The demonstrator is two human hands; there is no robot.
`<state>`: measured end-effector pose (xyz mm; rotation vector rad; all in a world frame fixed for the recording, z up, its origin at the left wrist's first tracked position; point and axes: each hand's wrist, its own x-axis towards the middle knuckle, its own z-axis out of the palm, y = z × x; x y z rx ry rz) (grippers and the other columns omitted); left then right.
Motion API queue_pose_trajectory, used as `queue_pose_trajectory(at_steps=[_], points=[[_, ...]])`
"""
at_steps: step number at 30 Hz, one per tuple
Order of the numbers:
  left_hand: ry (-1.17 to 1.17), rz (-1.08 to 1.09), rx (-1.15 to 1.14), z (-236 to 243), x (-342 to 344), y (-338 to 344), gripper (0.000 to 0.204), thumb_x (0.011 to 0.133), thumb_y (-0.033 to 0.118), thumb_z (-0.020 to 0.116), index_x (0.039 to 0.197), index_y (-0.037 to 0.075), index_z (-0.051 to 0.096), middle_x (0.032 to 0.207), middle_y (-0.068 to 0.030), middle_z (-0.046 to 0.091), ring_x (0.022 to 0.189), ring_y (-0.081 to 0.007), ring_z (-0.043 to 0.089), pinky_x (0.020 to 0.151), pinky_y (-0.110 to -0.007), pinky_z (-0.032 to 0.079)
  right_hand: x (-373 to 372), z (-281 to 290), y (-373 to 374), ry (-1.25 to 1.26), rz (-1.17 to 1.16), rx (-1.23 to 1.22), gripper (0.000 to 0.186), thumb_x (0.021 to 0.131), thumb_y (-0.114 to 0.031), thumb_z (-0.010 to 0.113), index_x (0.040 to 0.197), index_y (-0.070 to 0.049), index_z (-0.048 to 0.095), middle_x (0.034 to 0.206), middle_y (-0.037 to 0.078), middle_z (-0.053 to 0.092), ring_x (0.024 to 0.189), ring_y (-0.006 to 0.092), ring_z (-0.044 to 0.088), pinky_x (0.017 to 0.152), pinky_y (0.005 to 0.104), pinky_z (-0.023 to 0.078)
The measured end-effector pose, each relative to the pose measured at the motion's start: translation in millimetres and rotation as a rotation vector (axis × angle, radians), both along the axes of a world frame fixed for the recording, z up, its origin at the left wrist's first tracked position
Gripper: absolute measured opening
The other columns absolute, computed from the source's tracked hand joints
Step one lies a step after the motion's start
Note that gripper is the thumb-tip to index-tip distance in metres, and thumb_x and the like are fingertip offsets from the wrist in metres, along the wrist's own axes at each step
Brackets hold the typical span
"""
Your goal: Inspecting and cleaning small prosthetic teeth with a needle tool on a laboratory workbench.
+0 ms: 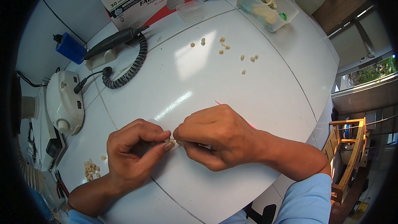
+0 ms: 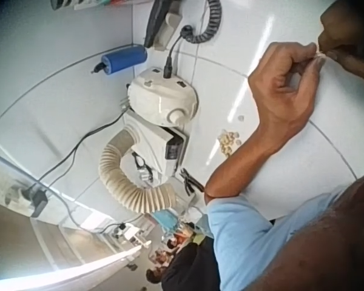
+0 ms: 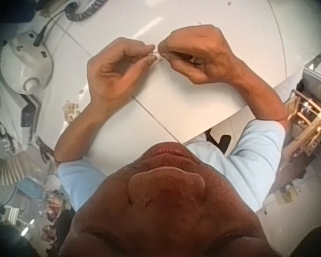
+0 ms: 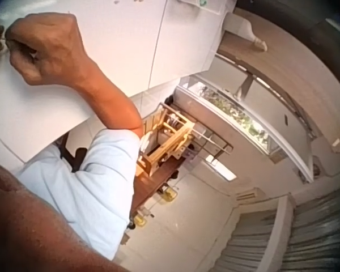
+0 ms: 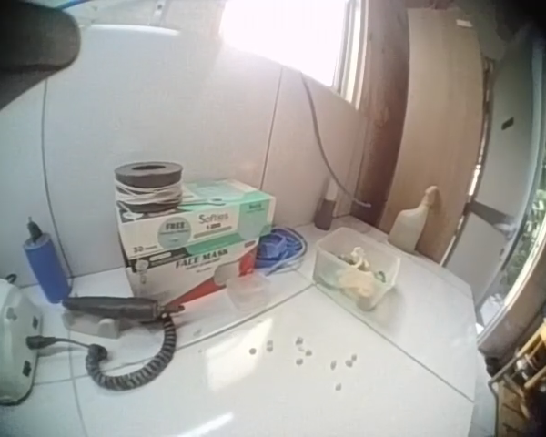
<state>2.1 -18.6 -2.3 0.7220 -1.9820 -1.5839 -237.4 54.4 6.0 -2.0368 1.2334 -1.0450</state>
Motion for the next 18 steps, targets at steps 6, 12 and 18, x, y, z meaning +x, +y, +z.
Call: queue_pose_trajectory(at_steps=[6, 12, 18], points=[[0.064, 0.047, -0.066, -8.3, -2.2, 0.2, 0.019, 0.089, -0.009, 0.083, 0.106, -0.003, 0.080, 0.097, -0.0124, 0.079, 0.080, -0.0154, 0.075, 0.071, -0.027, 0.059, 0.8, -1.8, 0.5, 0.009, -0.010, -0.026, 0.015, 0.080, 0.008, 0.072, 0.091, 0.000, 0.069, 0.069, 0.008, 0.062, 0.058, 0.0232, 0.061, 0.054, 0.0373, 0.047], [0.071, 0.027, -0.099, -10.3, -2.6, 1.0, 0.019, 0.088, -0.010, 0.083, 0.106, -0.003, 0.080, 0.096, -0.0122, 0.078, 0.079, -0.0156, 0.074, 0.070, -0.028, 0.058, -0.9, -4.0, -1.2, -0.035, 0.051, -0.019, 0.013, 0.080, 0.009, 0.071, 0.089, 0.000, 0.069, 0.067, 0.007, 0.061, 0.056, 0.0225, 0.060, 0.052, 0.0371, 0.046], [0.058, 0.040, -0.089, -7.6, -1.9, 1.3, 0.018, 0.088, -0.009, 0.084, 0.105, -0.003, 0.080, 0.095, -0.0125, 0.078, 0.079, -0.0160, 0.075, 0.070, -0.028, 0.059, -1.3, -1.2, -1.5, -0.016, 0.064, -0.016, 0.013, 0.080, 0.009, 0.071, 0.090, 0.000, 0.069, 0.067, 0.007, 0.061, 0.054, 0.0219, 0.060, 0.051, 0.0368, 0.046]])
